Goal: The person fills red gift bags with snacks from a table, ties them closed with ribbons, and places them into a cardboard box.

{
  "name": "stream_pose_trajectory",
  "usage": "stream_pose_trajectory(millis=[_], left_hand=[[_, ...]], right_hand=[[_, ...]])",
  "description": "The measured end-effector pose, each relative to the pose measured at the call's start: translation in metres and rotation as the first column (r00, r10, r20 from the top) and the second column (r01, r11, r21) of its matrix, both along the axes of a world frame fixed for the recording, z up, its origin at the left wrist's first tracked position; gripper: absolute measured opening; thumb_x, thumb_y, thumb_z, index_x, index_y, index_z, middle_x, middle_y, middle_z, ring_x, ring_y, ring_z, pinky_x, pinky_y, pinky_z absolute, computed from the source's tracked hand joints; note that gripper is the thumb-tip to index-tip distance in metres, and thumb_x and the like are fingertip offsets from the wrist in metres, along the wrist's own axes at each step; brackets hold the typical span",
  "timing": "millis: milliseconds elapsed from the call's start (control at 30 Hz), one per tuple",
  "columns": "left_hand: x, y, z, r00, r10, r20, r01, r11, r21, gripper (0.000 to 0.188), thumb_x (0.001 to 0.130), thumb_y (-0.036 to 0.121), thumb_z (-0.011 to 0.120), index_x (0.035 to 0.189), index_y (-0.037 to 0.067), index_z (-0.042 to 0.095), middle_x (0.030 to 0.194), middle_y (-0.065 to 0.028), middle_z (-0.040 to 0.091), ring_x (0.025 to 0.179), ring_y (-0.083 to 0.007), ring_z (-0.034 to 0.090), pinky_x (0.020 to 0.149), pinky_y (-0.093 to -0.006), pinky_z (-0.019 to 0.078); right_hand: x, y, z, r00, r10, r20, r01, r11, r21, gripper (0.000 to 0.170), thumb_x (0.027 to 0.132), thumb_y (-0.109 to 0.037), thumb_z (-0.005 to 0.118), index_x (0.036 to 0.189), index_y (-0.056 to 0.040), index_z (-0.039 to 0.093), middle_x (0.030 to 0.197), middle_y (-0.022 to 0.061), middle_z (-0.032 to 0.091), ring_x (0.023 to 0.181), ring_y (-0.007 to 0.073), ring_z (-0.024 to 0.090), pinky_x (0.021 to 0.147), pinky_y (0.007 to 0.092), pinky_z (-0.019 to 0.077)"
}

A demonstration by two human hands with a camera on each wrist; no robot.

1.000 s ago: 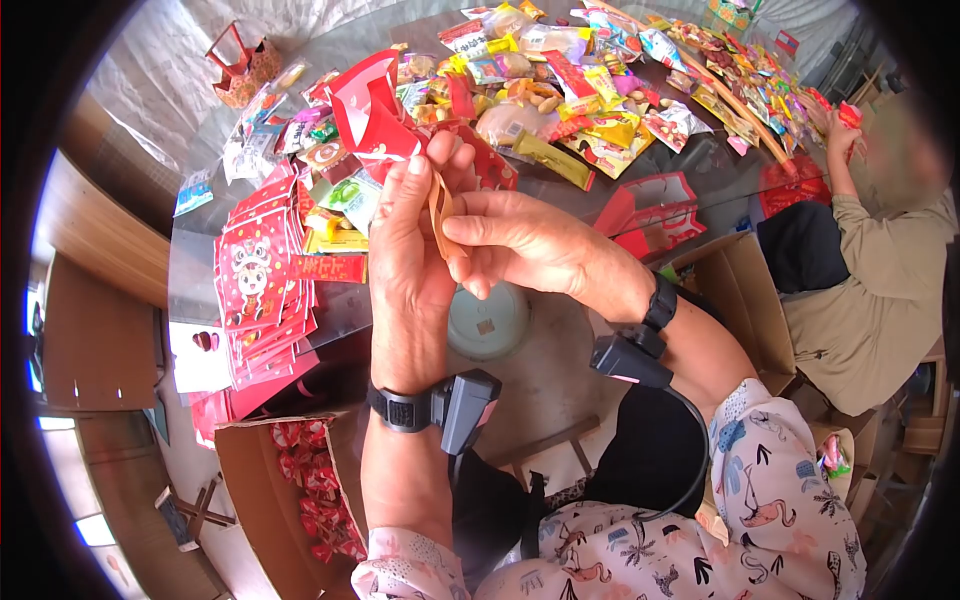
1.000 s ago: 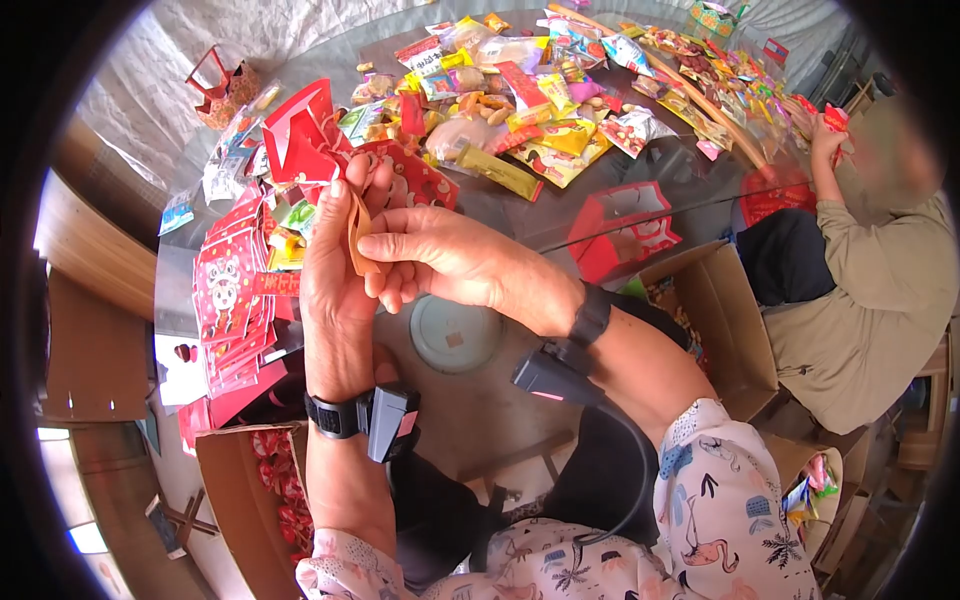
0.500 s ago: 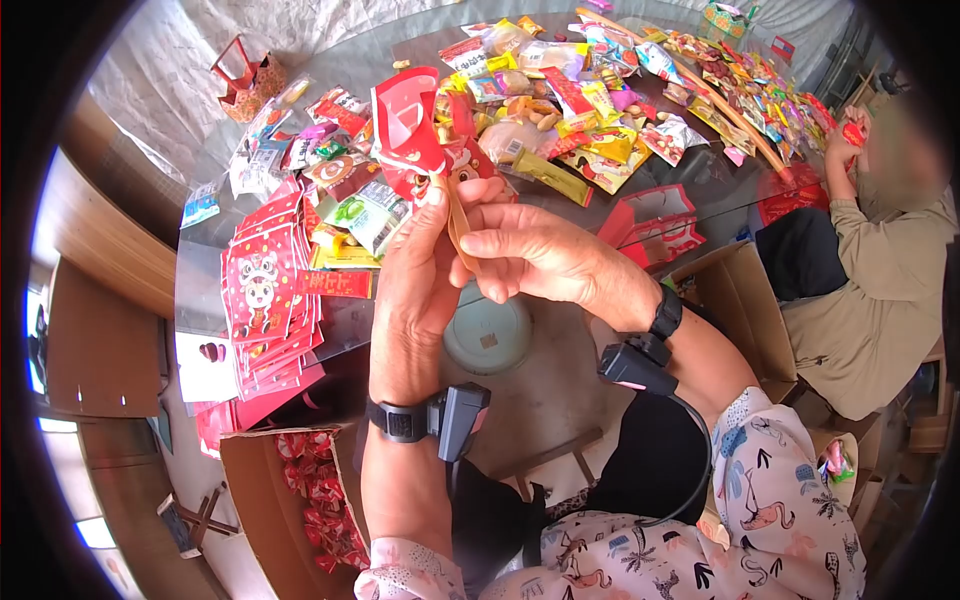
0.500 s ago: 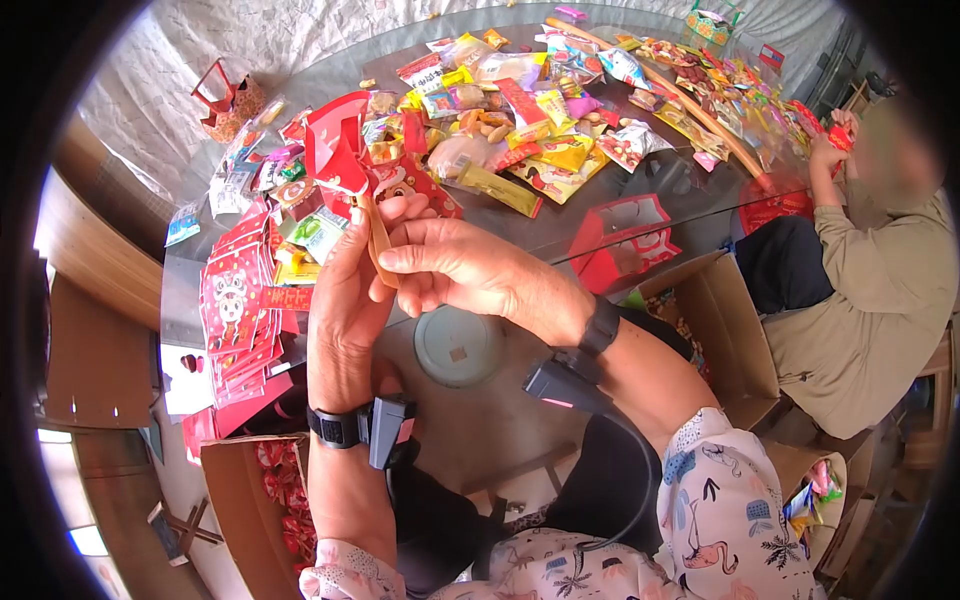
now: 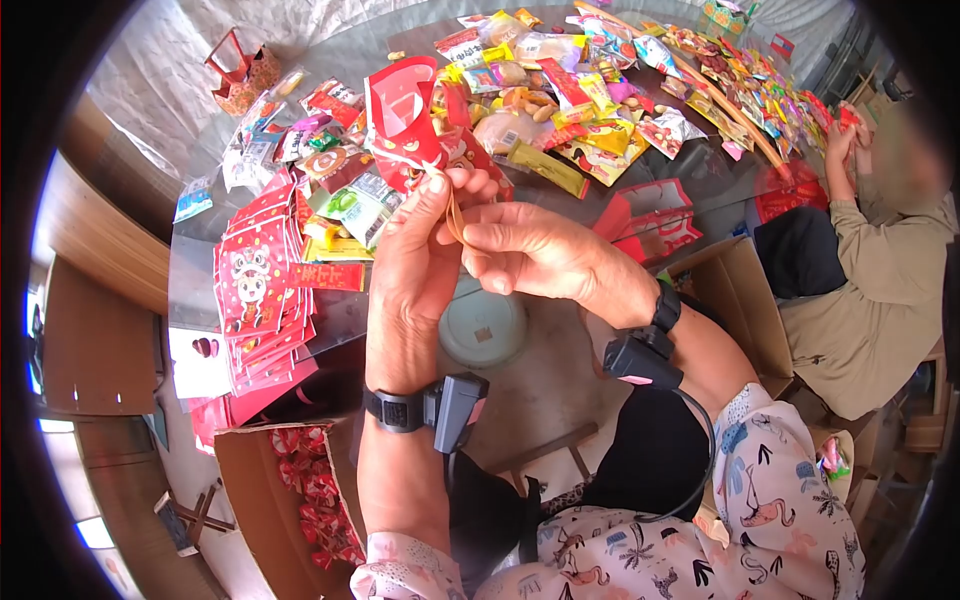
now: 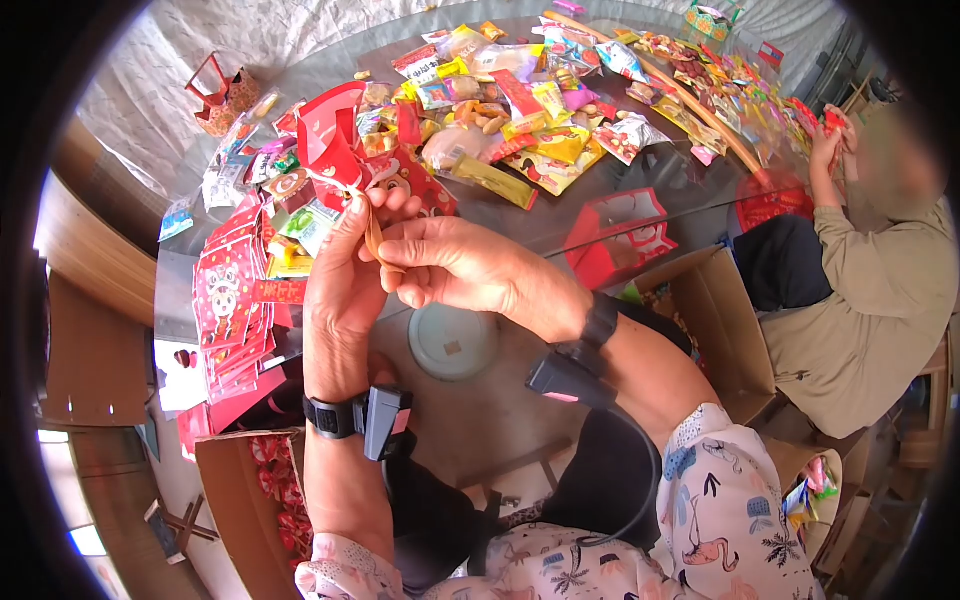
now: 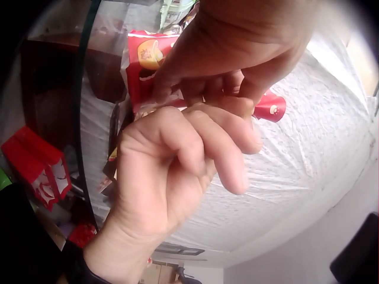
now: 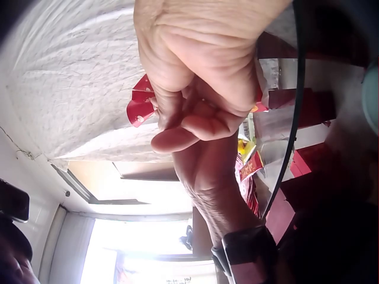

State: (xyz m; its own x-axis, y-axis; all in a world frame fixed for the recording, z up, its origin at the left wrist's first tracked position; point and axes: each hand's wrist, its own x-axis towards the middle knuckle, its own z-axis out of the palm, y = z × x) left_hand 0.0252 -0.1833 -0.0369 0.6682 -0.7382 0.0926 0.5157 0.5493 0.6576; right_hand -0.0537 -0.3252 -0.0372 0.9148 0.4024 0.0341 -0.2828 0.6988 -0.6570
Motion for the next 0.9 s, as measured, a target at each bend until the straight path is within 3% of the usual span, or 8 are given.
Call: stream_pose_trajectory(millis=[67, 400, 567, 700, 800, 900], left_hand=[[-0.002, -0.001, 0.005, 0.998, 0.011, -0.059, -0.013, 1.000, -0.026, 0.025, 0.099, 0.021, 0.056, 0.109, -0.001, 0.064, 0.107, -0.0147, 0.067, 0.106, -0.0290, 0.063, 0.098, -0.0444, 0.0493], [-0.002, -0.001, 0.003, 0.994, -0.007, -0.108, 0.003, 1.000, -0.029, 0.026, 0.098, 0.023, 0.058, 0.108, 0.000, 0.064, 0.105, -0.0152, 0.069, 0.104, -0.0297, 0.065, 0.095, -0.0440, 0.0525], [0.003, 0.005, -0.001, 0.996, -0.062, -0.070, 0.062, 0.998, -0.004, 0.023, 0.099, 0.024, 0.057, 0.109, 0.004, 0.063, 0.104, -0.0103, 0.068, 0.107, -0.0269, 0.062, 0.095, -0.0426, 0.0521], [0.002, 0.008, 0.004, 0.994, -0.016, -0.106, 0.019, 1.000, 0.023, 0.022, 0.099, 0.022, 0.057, 0.106, 0.003, 0.064, 0.096, -0.0087, 0.068, 0.099, -0.0262, 0.065, 0.097, -0.0439, 0.0517], [0.003, 0.009, 0.004, 0.993, -0.035, -0.117, 0.032, 0.999, -0.031, 0.023, 0.098, 0.020, 0.058, 0.106, 0.000, 0.066, 0.093, -0.0122, 0.071, 0.094, -0.0255, 0.068, 0.084, -0.0400, 0.0572], [0.005, 0.013, 0.004, 0.995, -0.025, -0.095, 0.025, 1.000, -0.004, 0.021, 0.098, 0.020, 0.057, 0.105, 0.002, 0.064, 0.092, -0.0085, 0.069, 0.098, -0.0263, 0.065, 0.102, -0.0461, 0.0486]], right_hand=[[0.002, -0.002, -0.002, 1.000, 0.017, 0.000, -0.017, 1.000, 0.009, 0.025, 0.095, -0.026, 0.064, 0.105, -0.0037, 0.066, 0.083, 0.0073, 0.069, 0.065, 0.0165, 0.064, 0.059, 0.0257, 0.0501], [-0.002, 0.002, 0.000, 0.996, -0.067, -0.061, 0.063, 0.996, -0.061, 0.025, 0.096, -0.029, 0.062, 0.098, -0.0046, 0.065, 0.078, 0.0096, 0.069, 0.063, 0.0190, 0.066, 0.059, 0.0275, 0.0517], [-0.006, 0.004, 0.005, 0.997, -0.047, 0.061, 0.062, 0.962, -0.267, 0.023, 0.097, -0.029, 0.060, 0.095, -0.0062, 0.063, 0.077, 0.0077, 0.068, 0.062, 0.0169, 0.065, 0.057, 0.0248, 0.0473], [-0.013, 0.007, 0.014, 0.991, -0.068, 0.112, 0.114, 0.872, -0.476, 0.022, 0.098, -0.027, 0.058, 0.091, -0.0058, 0.062, 0.072, 0.0064, 0.067, 0.058, 0.0152, 0.064, 0.054, 0.0234, 0.0439], [-0.016, 0.009, 0.019, 0.988, -0.060, 0.145, 0.131, 0.822, -0.554, 0.022, 0.097, -0.022, 0.059, 0.086, -0.0040, 0.060, 0.069, 0.0063, 0.065, 0.055, 0.0143, 0.062, 0.053, 0.0241, 0.0461], [-0.021, 0.008, 0.026, 0.989, -0.029, 0.147, 0.114, 0.783, -0.612, 0.022, 0.097, -0.020, 0.059, 0.084, -0.0026, 0.059, 0.068, 0.0062, 0.064, 0.055, 0.0135, 0.062, 0.052, 0.0247, 0.0478]])
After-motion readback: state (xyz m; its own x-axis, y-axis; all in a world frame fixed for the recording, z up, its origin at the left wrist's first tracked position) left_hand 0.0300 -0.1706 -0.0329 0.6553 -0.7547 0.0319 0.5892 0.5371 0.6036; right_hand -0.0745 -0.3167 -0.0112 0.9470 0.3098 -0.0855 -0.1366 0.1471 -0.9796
